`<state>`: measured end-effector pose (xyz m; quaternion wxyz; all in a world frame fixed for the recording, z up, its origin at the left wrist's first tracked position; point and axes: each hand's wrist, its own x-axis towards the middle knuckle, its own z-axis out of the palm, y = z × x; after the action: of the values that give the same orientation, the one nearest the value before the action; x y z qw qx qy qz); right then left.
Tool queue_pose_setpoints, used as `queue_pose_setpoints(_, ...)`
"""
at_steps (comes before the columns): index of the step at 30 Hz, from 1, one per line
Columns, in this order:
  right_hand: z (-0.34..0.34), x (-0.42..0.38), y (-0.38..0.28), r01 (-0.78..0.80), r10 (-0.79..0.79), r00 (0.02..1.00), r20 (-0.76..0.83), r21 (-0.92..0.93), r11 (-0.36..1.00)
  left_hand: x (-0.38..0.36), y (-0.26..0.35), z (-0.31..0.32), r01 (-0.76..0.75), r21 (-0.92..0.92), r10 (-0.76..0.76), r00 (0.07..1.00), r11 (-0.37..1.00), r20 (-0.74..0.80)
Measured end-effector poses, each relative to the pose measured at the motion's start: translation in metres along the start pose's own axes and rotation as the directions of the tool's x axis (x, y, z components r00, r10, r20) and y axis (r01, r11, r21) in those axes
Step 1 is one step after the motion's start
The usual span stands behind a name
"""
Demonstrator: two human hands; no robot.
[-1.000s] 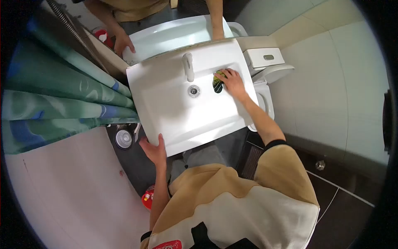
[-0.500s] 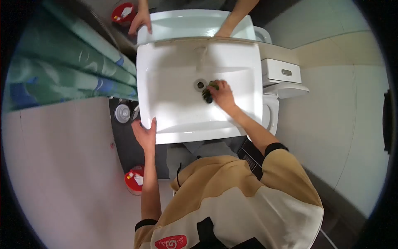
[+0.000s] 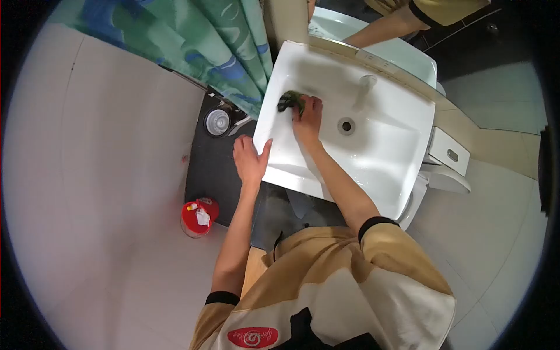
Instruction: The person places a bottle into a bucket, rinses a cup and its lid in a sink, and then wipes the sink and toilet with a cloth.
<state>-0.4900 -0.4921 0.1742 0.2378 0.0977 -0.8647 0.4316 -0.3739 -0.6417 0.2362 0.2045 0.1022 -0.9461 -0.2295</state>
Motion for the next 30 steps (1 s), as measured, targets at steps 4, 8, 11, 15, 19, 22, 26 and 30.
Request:
queue_pose_setpoints(4,-0.02,-0.033,-0.005,-0.05,0.05,0.975,0.217,-0.003,0.999,-0.014,-0.005,-0.011,0.037,0.003,-0.037,0.998,0.999,0.043)
queue_pose_setpoints(8,-0.072,-0.033,-0.03,-0.086,-0.001,0.813,0.582,0.122,0.989,-0.023,-0.016,-0.025,0.066,-0.026,-0.066,0.998,0.997,0.014)
queue_pose_setpoints(11,-0.087,0.028,-0.066,0.022,-0.009,0.973,0.23,-0.053,0.998,-0.02,-0.017,-0.031,0.07,-0.079,-0.069,0.998,0.994,0.015)
queue_pose_setpoints(15,-0.028,0.109,-0.08,0.099,-0.102,0.995,0.006,-0.298,0.949,-0.014,-0.026,-0.032,0.011,-0.132,-0.014,1.0,0.991,-0.022)
queue_pose_setpoints(19,0.016,0.139,-0.054,0.183,-0.176,0.983,0.054,-0.402,0.897,0.004,-0.038,-0.04,0.074,-0.28,-0.052,0.995,0.957,0.085)
queue_pose_setpoints(22,0.003,0.137,-0.034,-0.127,0.065,0.986,-0.154,-0.431,0.893,0.027,-0.06,-0.048,0.118,-0.379,-0.042,0.978,0.918,0.202)
queue_pose_setpoints(26,0.049,0.114,-0.086,-0.326,0.152,0.92,-0.362,-0.487,0.811,0.033,-0.097,-0.046,0.133,-0.478,0.009,0.959,0.868,0.284)
queue_pose_setpoints(30,0.085,0.14,-0.116,-0.069,-0.011,0.989,-0.147,-0.527,0.847,0.056,-0.101,-0.049,0.158,-0.571,0.063,0.935,0.805,0.348)
